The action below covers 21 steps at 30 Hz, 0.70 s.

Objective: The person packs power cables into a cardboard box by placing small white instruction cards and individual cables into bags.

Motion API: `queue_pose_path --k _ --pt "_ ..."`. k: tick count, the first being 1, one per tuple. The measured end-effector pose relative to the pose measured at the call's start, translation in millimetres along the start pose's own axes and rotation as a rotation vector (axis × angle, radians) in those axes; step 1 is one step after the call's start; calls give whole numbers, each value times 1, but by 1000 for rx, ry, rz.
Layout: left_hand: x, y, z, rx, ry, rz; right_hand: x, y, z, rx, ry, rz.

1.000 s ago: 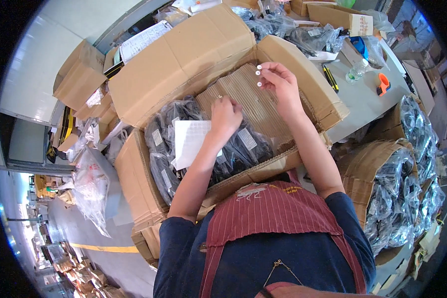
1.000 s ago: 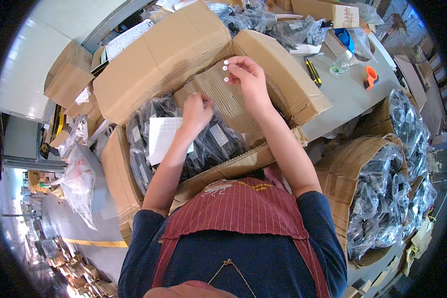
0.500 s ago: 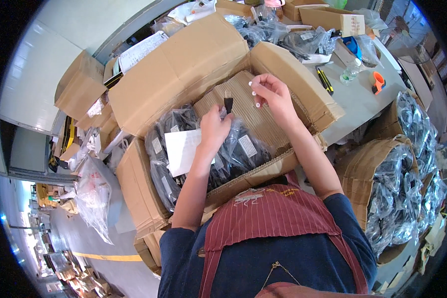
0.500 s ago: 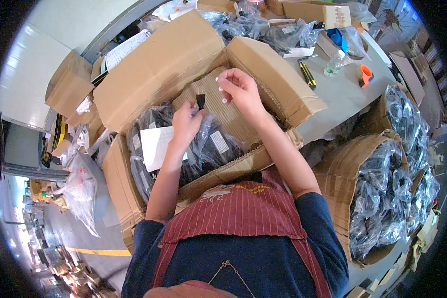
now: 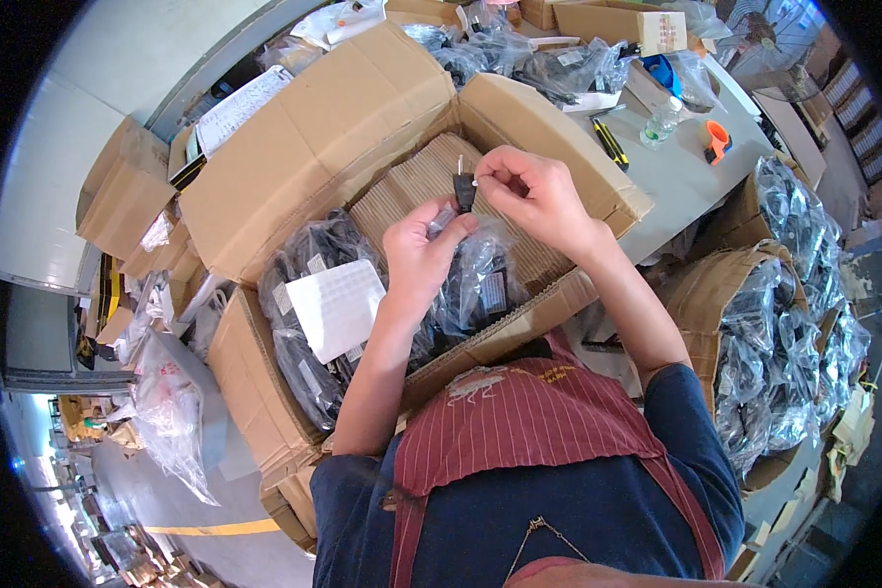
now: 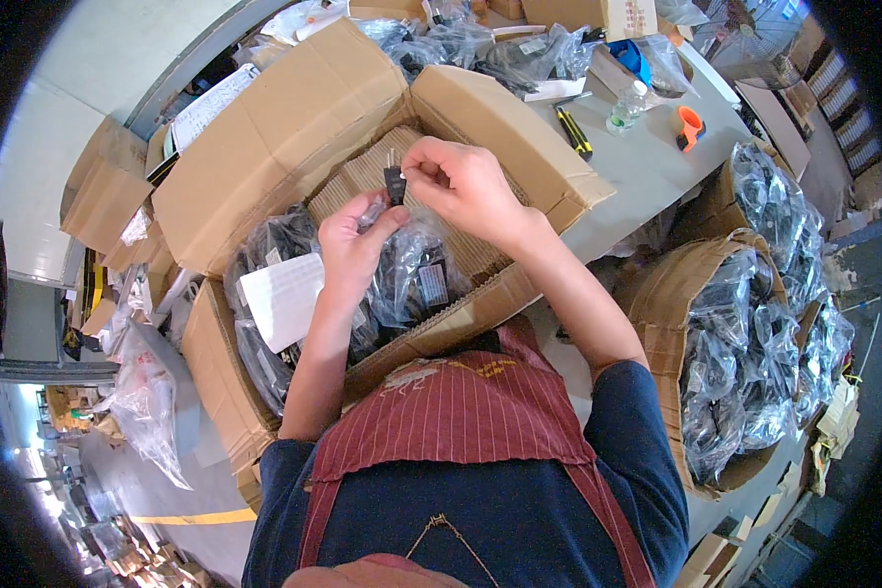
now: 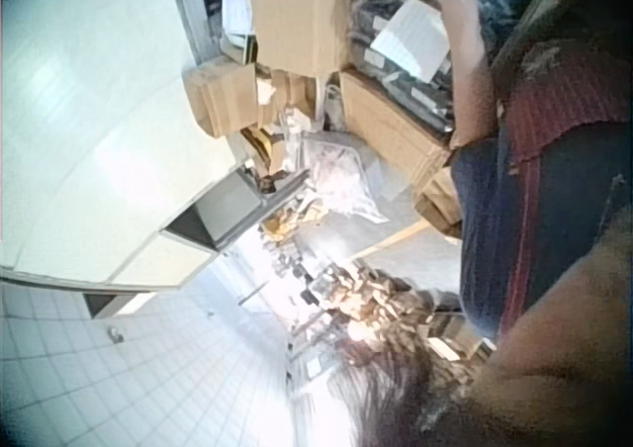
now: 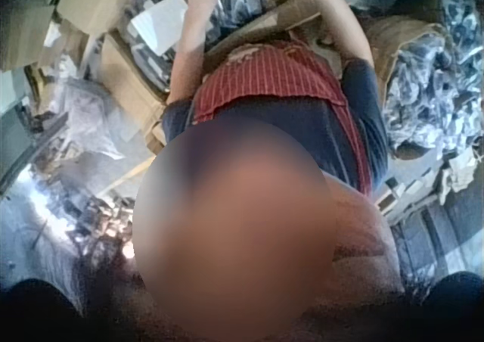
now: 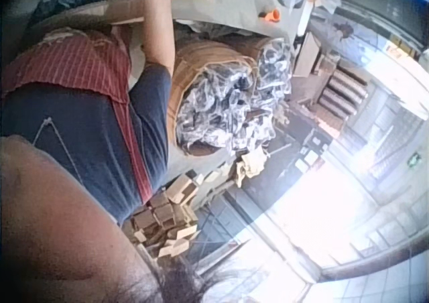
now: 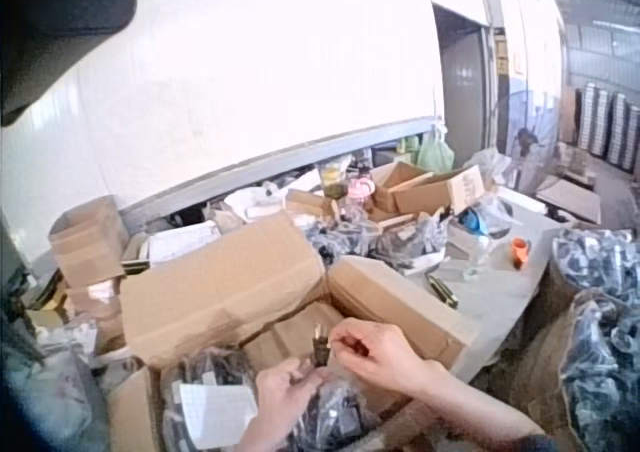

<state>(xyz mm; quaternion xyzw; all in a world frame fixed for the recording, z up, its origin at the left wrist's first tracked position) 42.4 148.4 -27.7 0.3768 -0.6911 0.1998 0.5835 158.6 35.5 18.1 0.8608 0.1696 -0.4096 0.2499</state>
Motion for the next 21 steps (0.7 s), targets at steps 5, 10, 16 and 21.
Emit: queue_pose_path --k 5,10,16,21 --pt "5 -1 2 1 -40 -42 -13 -3 2 2 120 78" --pt "7 -1 5 8 -36 -27 -25 -3 6 71 234 205" --pt "14 1 6 50 -147 -133 -43 -7 12 160 415 441" --pt "17 4 10 16 -155 -135 -37 5 -2 131 176 560"
Point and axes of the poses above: each hand's wrist, its own z-axis away from the middle knuckle, its own y-axis out of the back of the hand, x = y × z, the point moved 9 cm from there along -z, towards the middle knuckle, and after that the axes turned 12 degrees about x, right-handed, at the moved point
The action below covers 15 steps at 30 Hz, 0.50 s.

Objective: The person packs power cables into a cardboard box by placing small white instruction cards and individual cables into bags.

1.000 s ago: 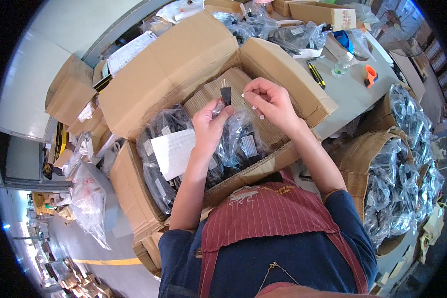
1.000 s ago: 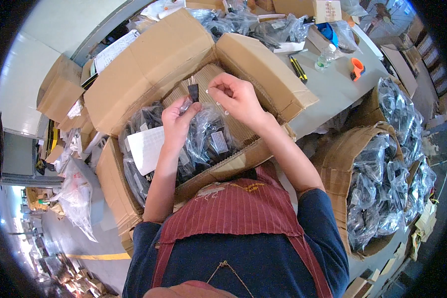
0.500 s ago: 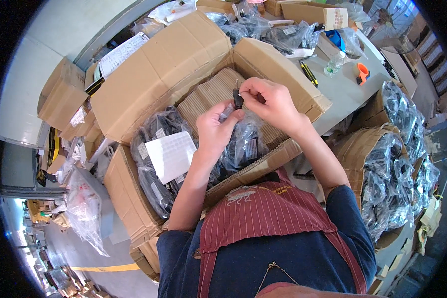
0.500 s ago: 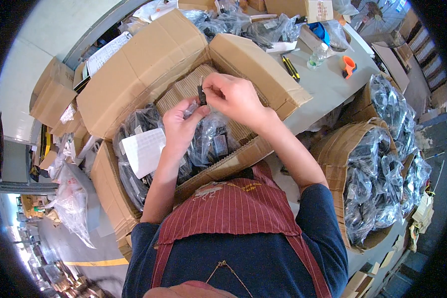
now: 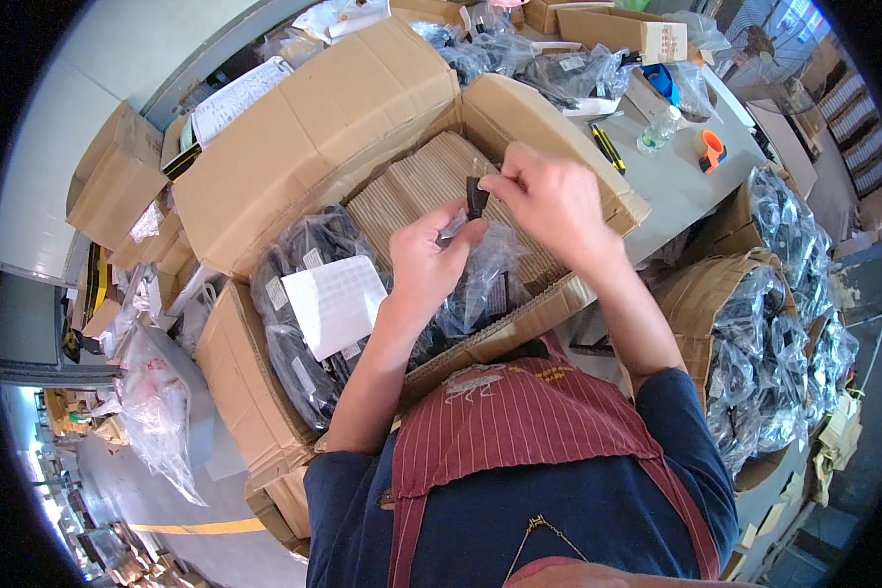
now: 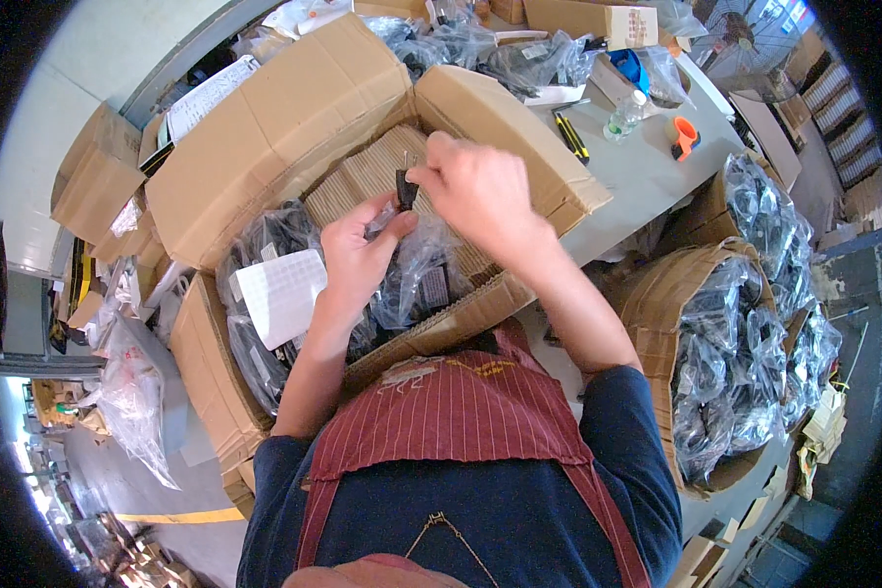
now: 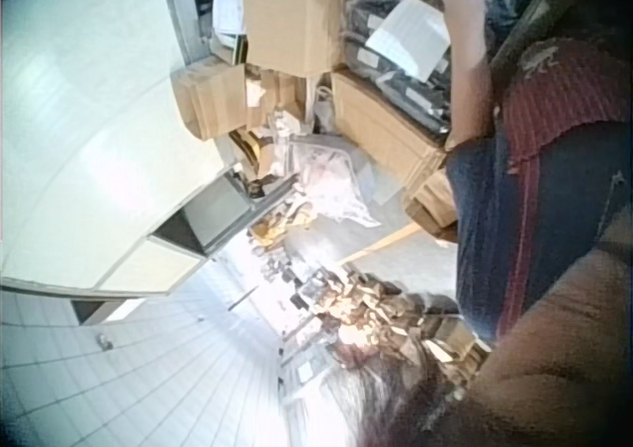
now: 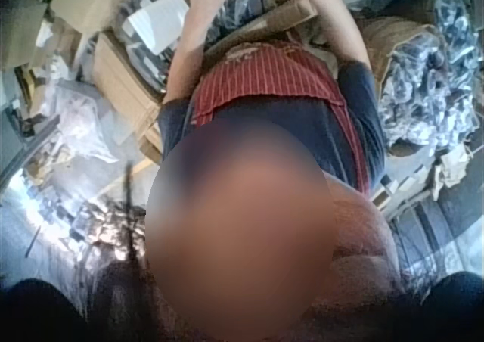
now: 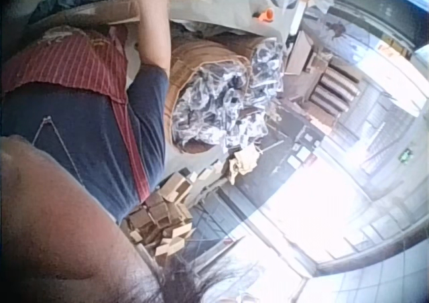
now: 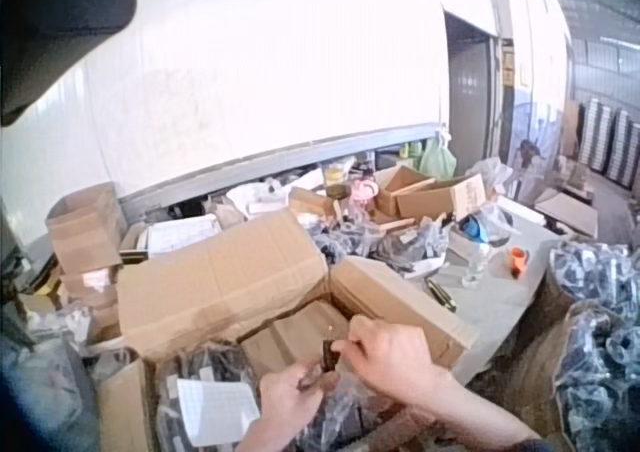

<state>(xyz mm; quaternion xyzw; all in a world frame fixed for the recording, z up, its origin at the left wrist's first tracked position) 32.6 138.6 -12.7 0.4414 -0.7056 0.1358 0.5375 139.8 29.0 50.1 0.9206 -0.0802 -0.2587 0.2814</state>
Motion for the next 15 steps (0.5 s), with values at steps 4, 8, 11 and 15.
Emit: queue_pose_path --k 4,8,11,15 --pt "7 1 2 -69 -2 4 29 6 -10 -131 -203 1" --pt "-8 4 3 -10 90 172 28 11 4 -284 -278 -289" --pt "1 0 4 -12 94 162 7 2 46 -720 -24 6" --pt "14 -12 13 -88 51 90 4 30 51 -346 34 -197"
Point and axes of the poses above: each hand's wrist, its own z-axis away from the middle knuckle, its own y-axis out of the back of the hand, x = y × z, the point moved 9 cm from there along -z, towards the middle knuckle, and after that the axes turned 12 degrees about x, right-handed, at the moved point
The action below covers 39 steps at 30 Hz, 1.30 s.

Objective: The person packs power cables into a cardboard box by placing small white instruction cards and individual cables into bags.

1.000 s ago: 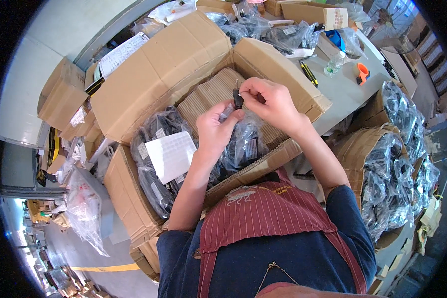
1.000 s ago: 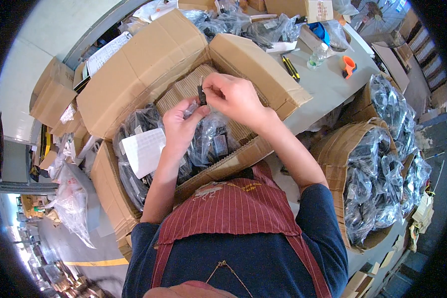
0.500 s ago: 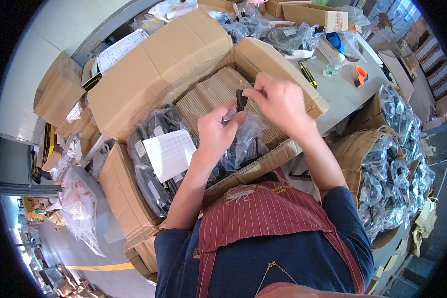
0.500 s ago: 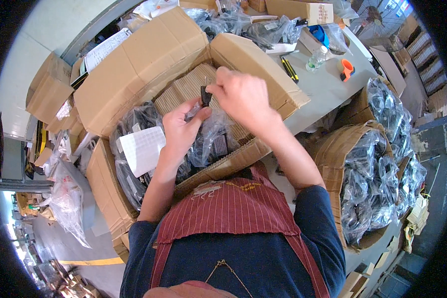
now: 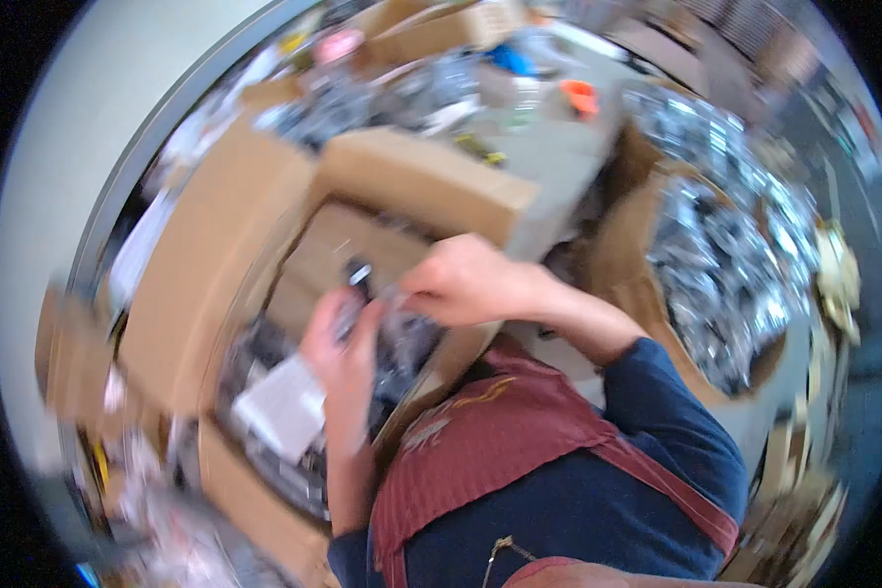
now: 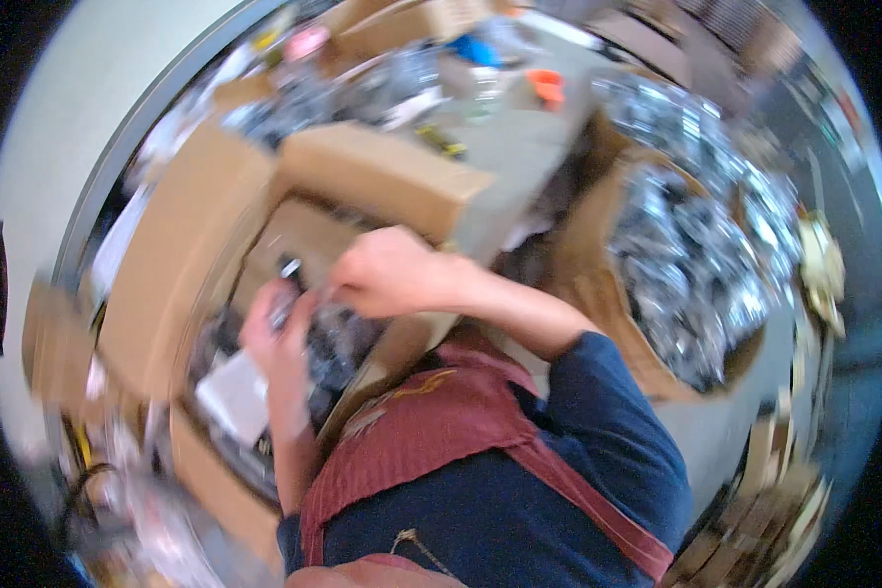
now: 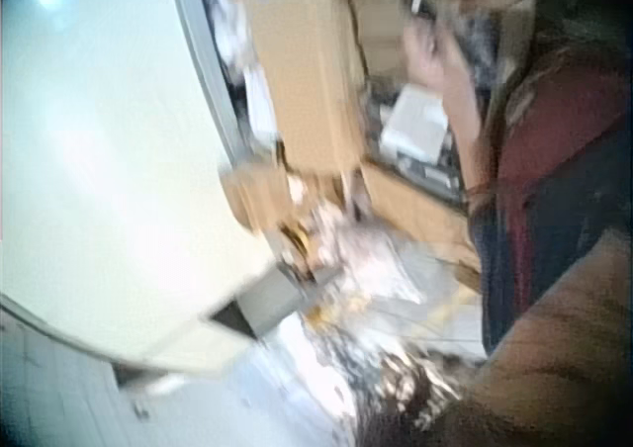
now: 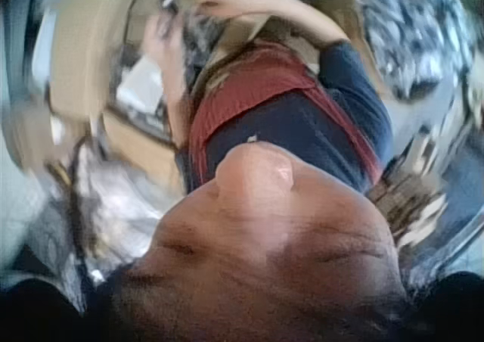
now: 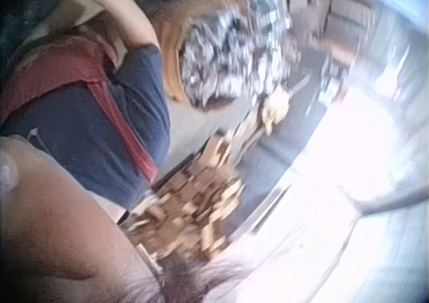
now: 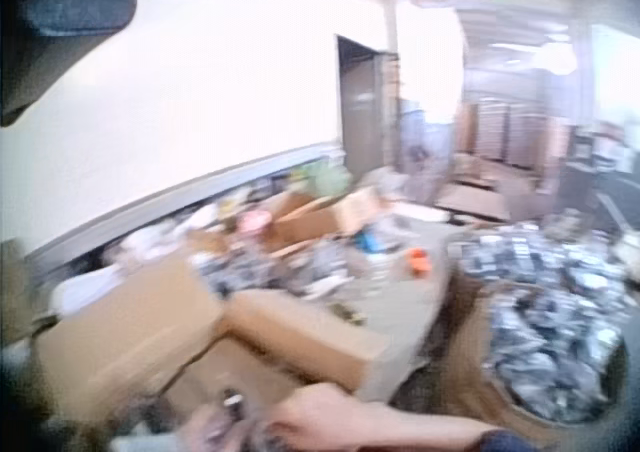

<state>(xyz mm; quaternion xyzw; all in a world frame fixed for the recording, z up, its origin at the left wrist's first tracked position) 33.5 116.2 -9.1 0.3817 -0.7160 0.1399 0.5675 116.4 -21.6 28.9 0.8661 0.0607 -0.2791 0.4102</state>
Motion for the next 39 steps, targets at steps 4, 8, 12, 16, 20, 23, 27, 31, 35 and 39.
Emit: queue_pose_path --k 4,8,12,16,20,23,27,31,35,39 --pt "-2 22 3 33 20 66 13 77 10 201 -90 -252" --pt "-10 38 1 23 60 86 24 171 45 500 -424 -389" --pt "-21 43 4 7 120 73 50 289 96 1107 -518 -238" --pt "-25 48 12 2 183 50 43 358 155 1248 -566 129" --pt "-33 52 20 -84 230 47 65 357 226 1273 -805 456" --pt "-39 72 31 -76 296 -11 101 318 263 1121 -1015 329" --pt "-61 70 68 -426 592 -114 93 274 249 982 -1032 218" --pt "-70 68 66 -609 429 -193 102 256 227 955 -853 40" --pt "-79 122 40 -263 257 -586 116 215 175 691 -815 -72" --pt "-62 134 25 -130 122 -691 112 164 123 539 -733 -150"
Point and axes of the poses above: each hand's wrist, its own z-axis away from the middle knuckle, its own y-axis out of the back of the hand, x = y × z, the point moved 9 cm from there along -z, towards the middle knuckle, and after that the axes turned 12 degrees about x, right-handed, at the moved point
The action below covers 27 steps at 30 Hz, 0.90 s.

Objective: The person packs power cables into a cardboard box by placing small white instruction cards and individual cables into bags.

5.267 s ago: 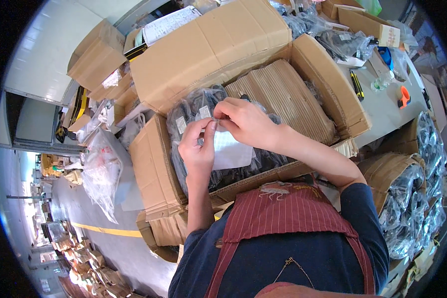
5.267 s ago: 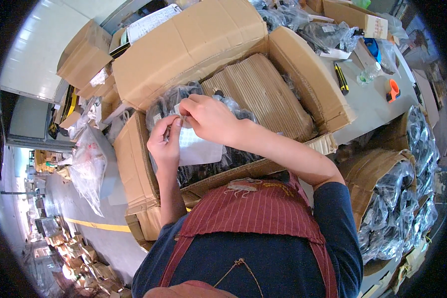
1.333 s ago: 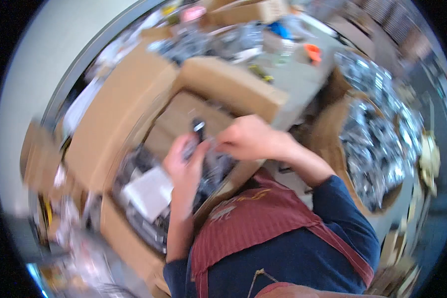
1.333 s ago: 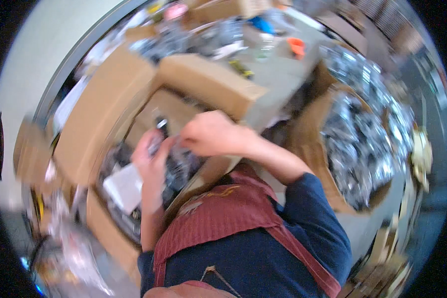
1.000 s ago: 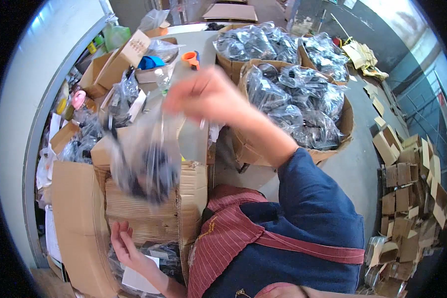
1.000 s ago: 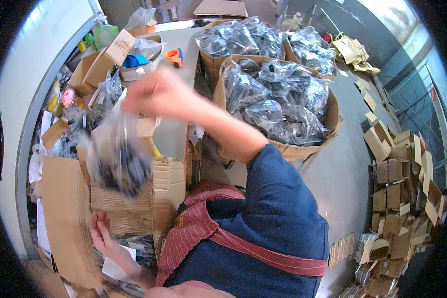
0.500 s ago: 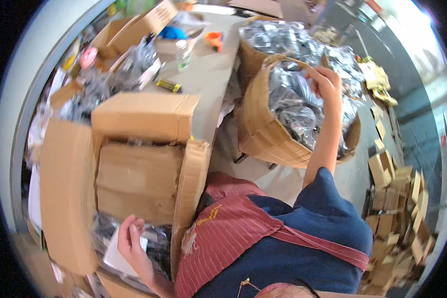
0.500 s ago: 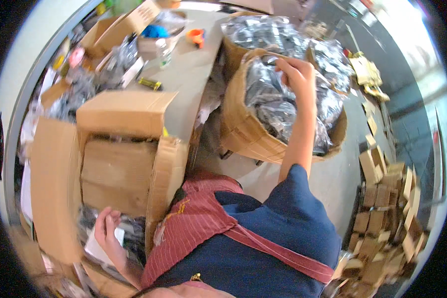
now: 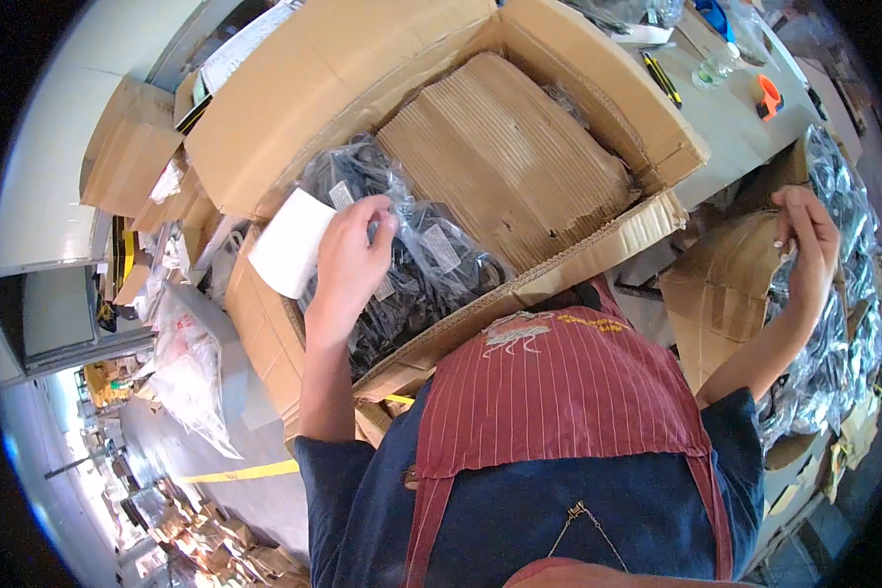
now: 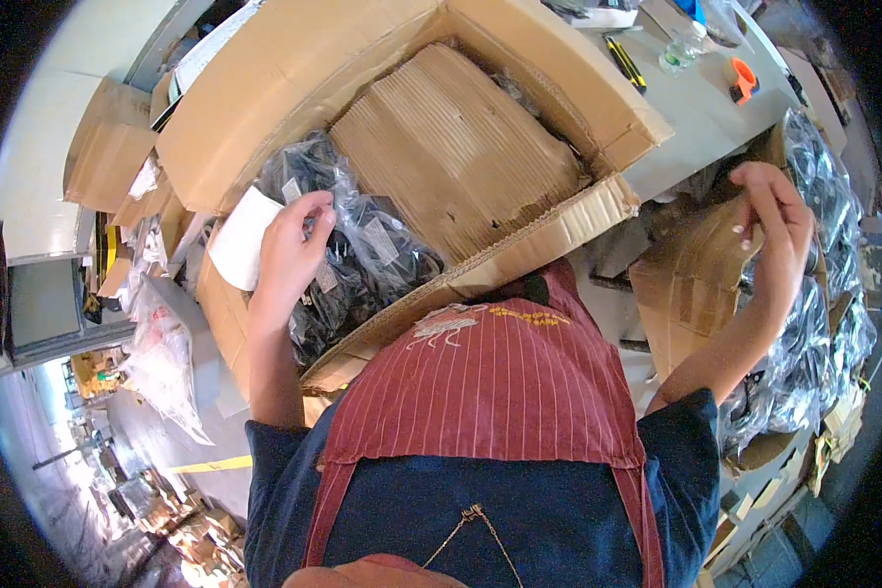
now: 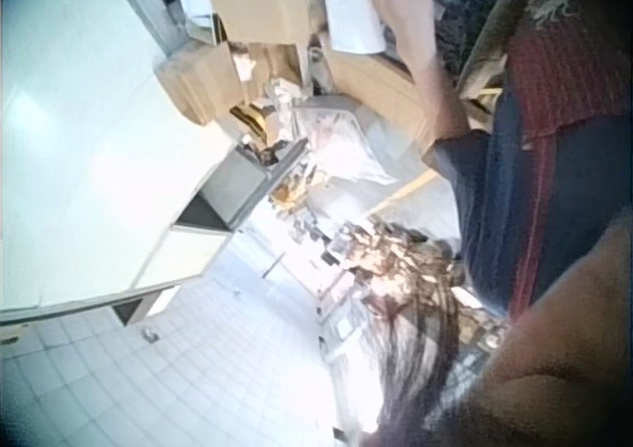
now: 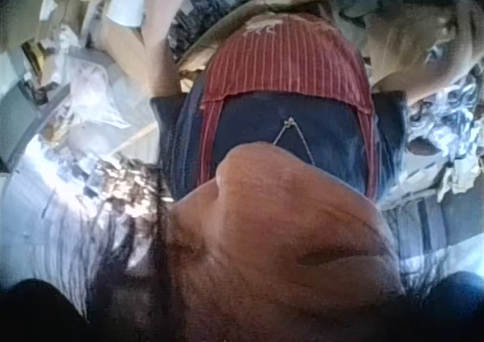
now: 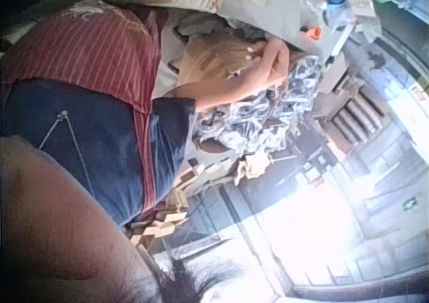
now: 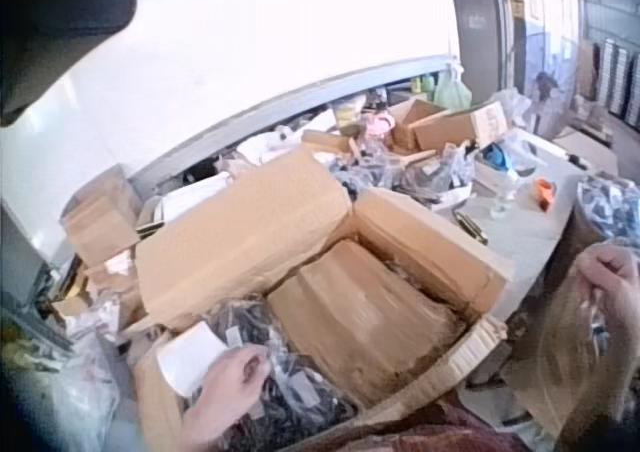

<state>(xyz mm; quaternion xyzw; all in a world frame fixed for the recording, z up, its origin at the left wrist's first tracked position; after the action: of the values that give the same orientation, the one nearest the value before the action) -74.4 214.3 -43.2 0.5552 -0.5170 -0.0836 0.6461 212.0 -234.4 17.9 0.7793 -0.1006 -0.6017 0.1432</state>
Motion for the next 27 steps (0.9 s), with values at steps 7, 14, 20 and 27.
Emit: queue_pose_path --k 7,14,20,27 --pt "57 -30 8 -80 -617 -435 -34 -108 18 -374 -78 -121" --pt "58 -82 23 -369 -851 -293 -24 -153 31 -558 -65 -113" --pt "100 -53 13 -143 -1014 -225 -28 -148 15 -428 -56 -233" --pt "123 33 -51 399 -866 -243 -35 -140 7 -339 -77 -289"
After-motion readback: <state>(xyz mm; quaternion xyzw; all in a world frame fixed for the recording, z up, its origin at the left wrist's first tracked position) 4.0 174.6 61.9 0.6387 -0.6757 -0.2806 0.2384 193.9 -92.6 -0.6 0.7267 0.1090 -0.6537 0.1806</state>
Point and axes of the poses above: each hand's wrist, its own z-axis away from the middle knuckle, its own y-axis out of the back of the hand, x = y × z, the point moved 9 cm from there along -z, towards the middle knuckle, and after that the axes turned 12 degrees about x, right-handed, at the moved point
